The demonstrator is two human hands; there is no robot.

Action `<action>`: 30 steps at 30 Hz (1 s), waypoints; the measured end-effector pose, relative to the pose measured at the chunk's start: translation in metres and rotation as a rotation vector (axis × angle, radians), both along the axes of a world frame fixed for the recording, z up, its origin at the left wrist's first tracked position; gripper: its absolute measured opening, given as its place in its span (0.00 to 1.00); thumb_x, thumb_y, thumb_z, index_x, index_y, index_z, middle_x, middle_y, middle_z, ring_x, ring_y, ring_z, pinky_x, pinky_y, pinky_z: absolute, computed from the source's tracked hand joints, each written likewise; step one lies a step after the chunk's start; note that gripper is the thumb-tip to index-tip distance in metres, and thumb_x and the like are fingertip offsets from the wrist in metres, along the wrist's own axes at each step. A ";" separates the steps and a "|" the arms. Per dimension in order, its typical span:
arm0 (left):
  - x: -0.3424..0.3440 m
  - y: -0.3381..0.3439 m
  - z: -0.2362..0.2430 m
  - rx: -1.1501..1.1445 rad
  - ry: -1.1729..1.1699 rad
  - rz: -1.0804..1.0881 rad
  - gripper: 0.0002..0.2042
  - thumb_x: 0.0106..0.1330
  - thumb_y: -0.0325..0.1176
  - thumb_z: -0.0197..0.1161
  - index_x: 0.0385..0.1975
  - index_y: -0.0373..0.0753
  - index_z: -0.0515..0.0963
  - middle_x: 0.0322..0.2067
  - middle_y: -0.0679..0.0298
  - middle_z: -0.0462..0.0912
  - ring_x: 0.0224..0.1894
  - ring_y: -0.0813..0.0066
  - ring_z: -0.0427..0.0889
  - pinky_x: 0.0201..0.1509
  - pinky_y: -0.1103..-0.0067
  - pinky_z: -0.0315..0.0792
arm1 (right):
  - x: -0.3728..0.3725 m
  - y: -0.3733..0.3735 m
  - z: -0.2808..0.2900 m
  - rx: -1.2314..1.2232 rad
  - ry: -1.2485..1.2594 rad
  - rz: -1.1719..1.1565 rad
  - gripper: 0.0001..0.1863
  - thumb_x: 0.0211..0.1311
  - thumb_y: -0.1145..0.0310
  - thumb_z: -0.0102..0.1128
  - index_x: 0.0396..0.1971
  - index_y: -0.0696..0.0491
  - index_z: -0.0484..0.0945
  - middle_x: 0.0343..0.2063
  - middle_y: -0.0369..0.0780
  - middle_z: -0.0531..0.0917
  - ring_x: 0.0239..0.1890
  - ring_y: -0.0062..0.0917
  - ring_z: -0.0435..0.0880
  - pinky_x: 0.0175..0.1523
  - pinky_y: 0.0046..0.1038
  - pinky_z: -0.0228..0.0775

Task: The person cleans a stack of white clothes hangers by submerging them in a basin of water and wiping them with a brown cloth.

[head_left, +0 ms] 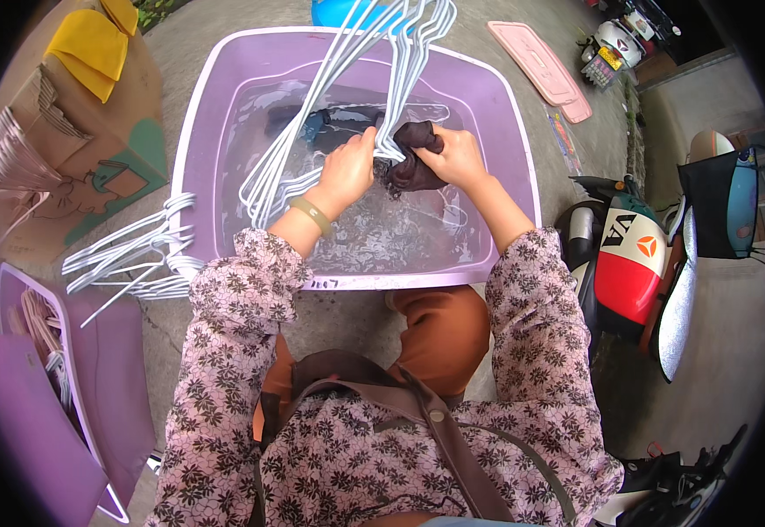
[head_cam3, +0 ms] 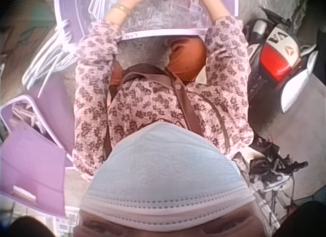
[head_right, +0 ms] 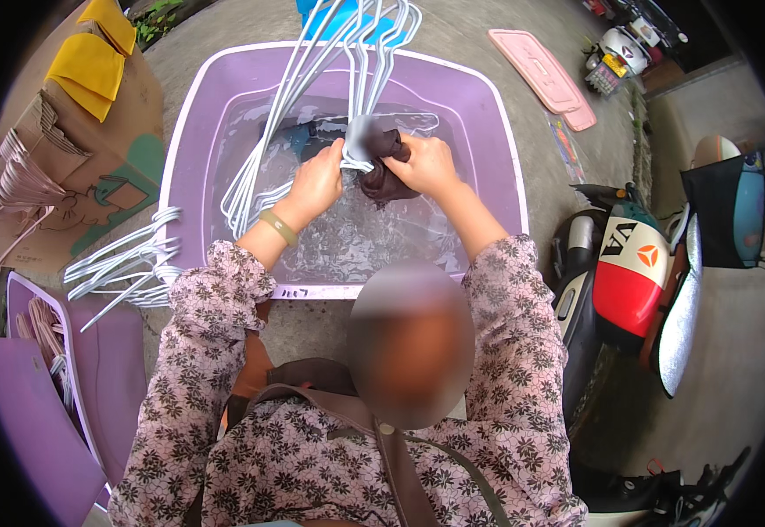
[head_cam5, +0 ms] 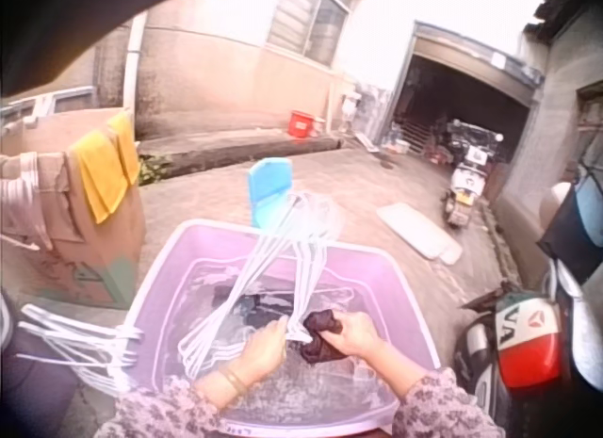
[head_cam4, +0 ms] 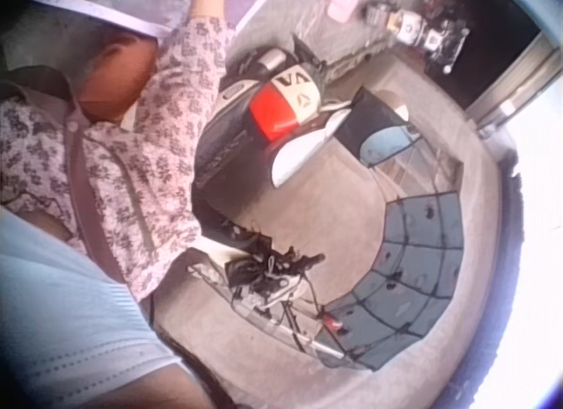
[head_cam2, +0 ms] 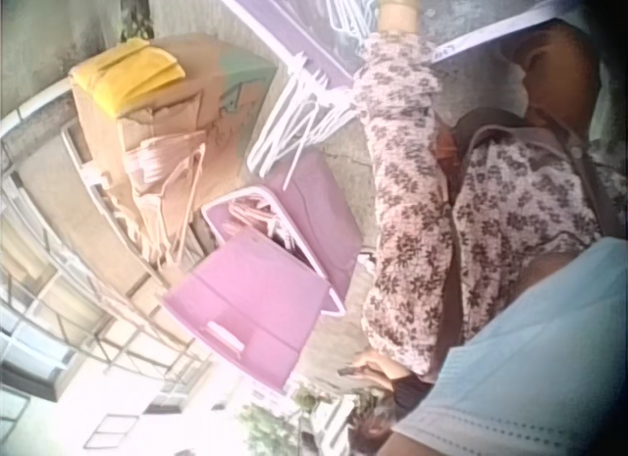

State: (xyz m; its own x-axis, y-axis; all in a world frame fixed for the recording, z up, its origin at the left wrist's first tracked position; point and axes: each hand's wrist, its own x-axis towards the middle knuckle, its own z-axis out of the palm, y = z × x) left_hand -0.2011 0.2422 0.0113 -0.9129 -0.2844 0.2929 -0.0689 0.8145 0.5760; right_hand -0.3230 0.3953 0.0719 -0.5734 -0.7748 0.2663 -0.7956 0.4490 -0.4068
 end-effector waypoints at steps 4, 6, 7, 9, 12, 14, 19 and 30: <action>-0.002 -0.011 -0.009 0.100 0.135 -0.054 0.19 0.51 0.20 0.49 0.46 0.31 0.62 0.35 0.44 0.74 0.37 0.45 0.75 0.39 0.61 0.70 | 0.012 0.013 0.002 -0.579 -0.363 -0.189 0.14 0.53 0.63 0.57 0.30 0.60 0.77 0.23 0.38 0.79 0.26 0.21 0.77 0.34 0.23 0.68; -0.003 -0.021 -0.017 0.151 0.152 -0.059 0.19 0.52 0.20 0.49 0.47 0.31 0.62 0.34 0.44 0.75 0.37 0.45 0.75 0.39 0.61 0.70 | 0.010 0.013 0.004 -0.979 -0.527 -0.252 0.14 0.55 0.63 0.55 0.30 0.62 0.76 0.27 0.37 0.79 0.30 0.20 0.76 0.37 0.23 0.67; -0.004 -0.026 -0.021 0.176 0.158 -0.060 0.20 0.52 0.20 0.49 0.47 0.31 0.62 0.34 0.44 0.75 0.37 0.45 0.75 0.40 0.61 0.70 | 0.010 0.012 0.008 -1.154 -0.591 -0.262 0.14 0.56 0.64 0.55 0.29 0.63 0.77 0.28 0.37 0.79 0.30 0.20 0.76 0.38 0.23 0.66; -0.007 -0.031 -0.017 0.295 0.293 0.005 0.14 0.55 0.20 0.48 0.43 0.34 0.65 0.26 0.50 0.78 0.31 0.49 0.78 0.35 0.64 0.70 | 0.000 0.014 0.000 -1.341 -0.647 -0.262 0.15 0.57 0.64 0.54 0.32 0.64 0.75 0.30 0.39 0.79 0.32 0.21 0.76 0.38 0.23 0.66; -0.009 -0.042 -0.001 0.704 0.201 0.040 0.05 0.61 0.25 0.50 0.36 0.34 0.69 0.23 0.60 0.78 0.24 0.73 0.77 0.28 0.78 0.70 | -0.007 0.016 -0.033 -1.088 -0.556 -0.360 0.15 0.56 0.64 0.55 0.31 0.63 0.75 0.29 0.38 0.79 0.31 0.21 0.75 0.38 0.23 0.66; -0.007 -0.050 0.010 1.047 0.221 -0.030 0.05 0.62 0.26 0.50 0.34 0.33 0.72 0.24 0.63 0.79 0.23 0.79 0.76 0.28 0.83 0.70 | 0.000 0.014 -0.057 -0.690 -0.424 -0.322 0.13 0.55 0.63 0.57 0.31 0.60 0.77 0.26 0.38 0.81 0.30 0.20 0.77 0.37 0.24 0.67; -0.001 -0.062 0.026 1.482 0.312 -0.073 0.12 0.63 0.30 0.54 0.42 0.30 0.69 0.32 0.55 0.79 0.32 0.72 0.80 0.37 0.76 0.78 | 0.010 -0.007 -0.143 0.387 -0.001 0.116 0.19 0.45 0.63 0.60 0.42 0.46 0.75 0.36 0.42 0.79 0.39 0.37 0.78 0.44 0.31 0.70; 0.000 -0.078 -0.018 1.638 0.111 0.082 0.15 0.64 0.27 0.52 0.47 0.28 0.64 0.39 0.46 0.76 0.38 0.60 0.80 0.41 0.70 0.78 | 0.016 -0.044 -0.111 -0.702 -1.319 -0.254 0.10 0.60 0.63 0.54 0.36 0.54 0.74 0.29 0.33 0.78 0.29 0.14 0.75 0.36 0.18 0.67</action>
State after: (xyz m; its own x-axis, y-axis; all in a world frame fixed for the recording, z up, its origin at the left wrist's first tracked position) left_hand -0.2008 0.1639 -0.0068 -0.8771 -0.3821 -0.2909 0.0198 -0.6341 0.7730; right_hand -0.3071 0.3511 -0.0393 -0.7844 -0.5598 -0.2671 0.3646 -0.0677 -0.9287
